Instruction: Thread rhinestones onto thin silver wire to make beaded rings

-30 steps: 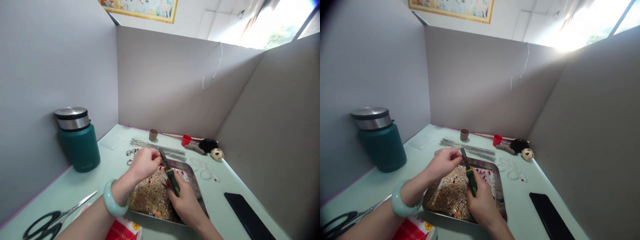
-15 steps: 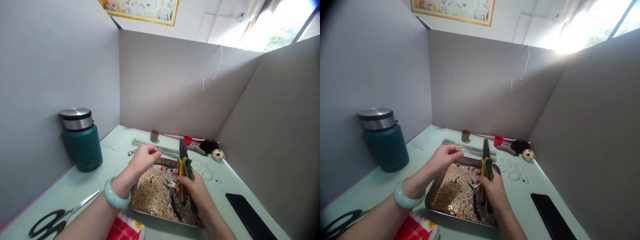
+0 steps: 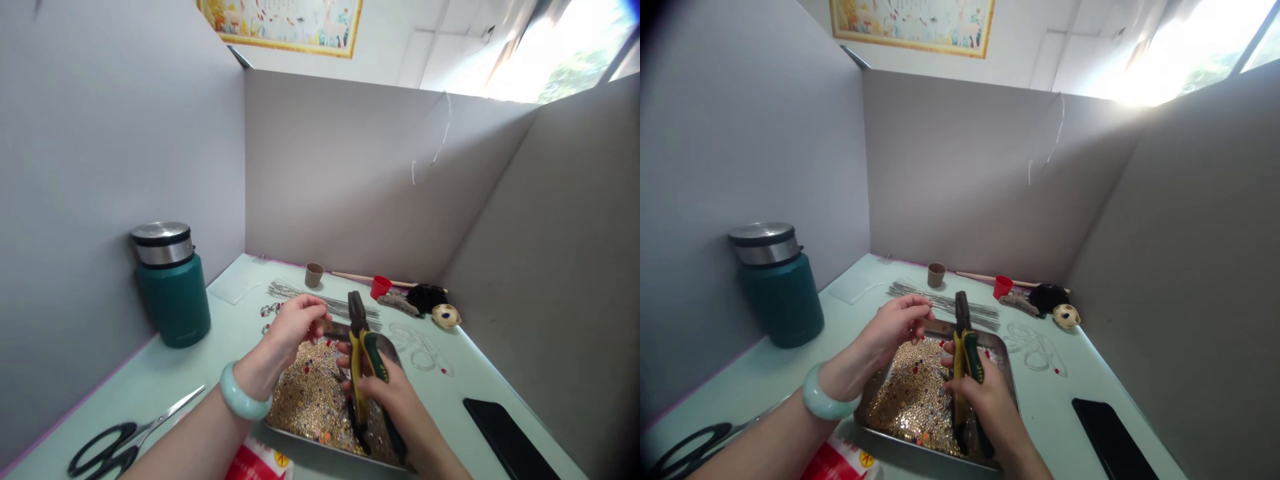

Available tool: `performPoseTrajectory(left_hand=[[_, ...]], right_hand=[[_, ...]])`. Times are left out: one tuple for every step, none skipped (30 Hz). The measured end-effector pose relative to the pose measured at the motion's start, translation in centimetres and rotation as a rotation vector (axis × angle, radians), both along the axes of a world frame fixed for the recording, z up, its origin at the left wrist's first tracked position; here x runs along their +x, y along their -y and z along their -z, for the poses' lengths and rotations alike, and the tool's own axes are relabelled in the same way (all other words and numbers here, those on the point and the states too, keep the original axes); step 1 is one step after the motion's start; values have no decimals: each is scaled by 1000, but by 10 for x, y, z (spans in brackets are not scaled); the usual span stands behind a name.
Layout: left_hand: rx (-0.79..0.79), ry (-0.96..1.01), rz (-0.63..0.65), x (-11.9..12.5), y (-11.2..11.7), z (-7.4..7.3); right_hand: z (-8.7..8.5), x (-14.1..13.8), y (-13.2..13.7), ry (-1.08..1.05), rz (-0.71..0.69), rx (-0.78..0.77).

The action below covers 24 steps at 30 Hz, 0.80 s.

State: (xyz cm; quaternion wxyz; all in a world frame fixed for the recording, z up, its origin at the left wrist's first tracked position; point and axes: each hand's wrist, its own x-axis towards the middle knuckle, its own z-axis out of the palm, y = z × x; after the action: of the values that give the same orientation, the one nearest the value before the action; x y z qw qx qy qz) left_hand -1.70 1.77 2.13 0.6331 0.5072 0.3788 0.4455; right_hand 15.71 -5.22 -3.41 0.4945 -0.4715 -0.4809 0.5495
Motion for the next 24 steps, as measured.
performPoseTrajectory(left_hand=[[-19,50,20,0,0,0],[-32,103,38,0,0,0],[-48,158,55,0,0,1],[-68,211,71,0,0,2],[-89,263,84,1,-1,3],[-107,307,93,1,-1,5],[-117,341,95,1,-1,6],[-121,361,90,2,-2,7],[-121,367,80,3,-1,8],[-117,364,65,4,-1,9],[-108,357,52,5,-1,10],[-97,347,44,6,-1,10],[-84,337,41,7,-1,11],[-67,328,41,8,-1,12],[-48,319,41,9,0,12],[-32,310,40,9,-1,13],[-19,299,38,10,-1,14],[-12,287,36,10,-1,15],[-7,277,36,11,-1,16],[-7,267,39,11,-1,17],[-10,258,43,12,-1,18],[-13,252,47,12,-1,18],[-16,251,52,13,0,19],[-21,254,57,13,0,19]], right_hand=[[-1,-5,1,60,-25,32],[-2,-8,3,99,-51,60],[-4,-12,4,118,-75,77],[-6,-15,5,122,-87,86],[-7,-17,6,120,-93,85],[-8,-19,7,110,-96,75],[-9,-21,8,92,-96,60],[-10,-22,8,66,-99,42],[-10,-23,8,34,-104,26],[-11,-23,9,-2,-110,14],[-11,-24,9,-34,-116,7],[-11,-24,9,-57,-120,1],[-11,-24,9,-70,-123,-6],[-12,-24,9,-75,-123,-13],[-12,-24,10,-75,-119,-22],[-13,-24,10,-73,-114,-32],[-13,-24,11,-69,-109,-44],[-13,-24,11,-64,-101,-57],[-14,-24,12,-60,-94,-66],[-15,-24,12,-61,-89,-68],[-15,-25,12,-67,-85,-65],[-16,-25,13,-75,-84,-57],[-16,-26,13,-86,-83,-45],[-17,-26,13,-94,-84,-34]])
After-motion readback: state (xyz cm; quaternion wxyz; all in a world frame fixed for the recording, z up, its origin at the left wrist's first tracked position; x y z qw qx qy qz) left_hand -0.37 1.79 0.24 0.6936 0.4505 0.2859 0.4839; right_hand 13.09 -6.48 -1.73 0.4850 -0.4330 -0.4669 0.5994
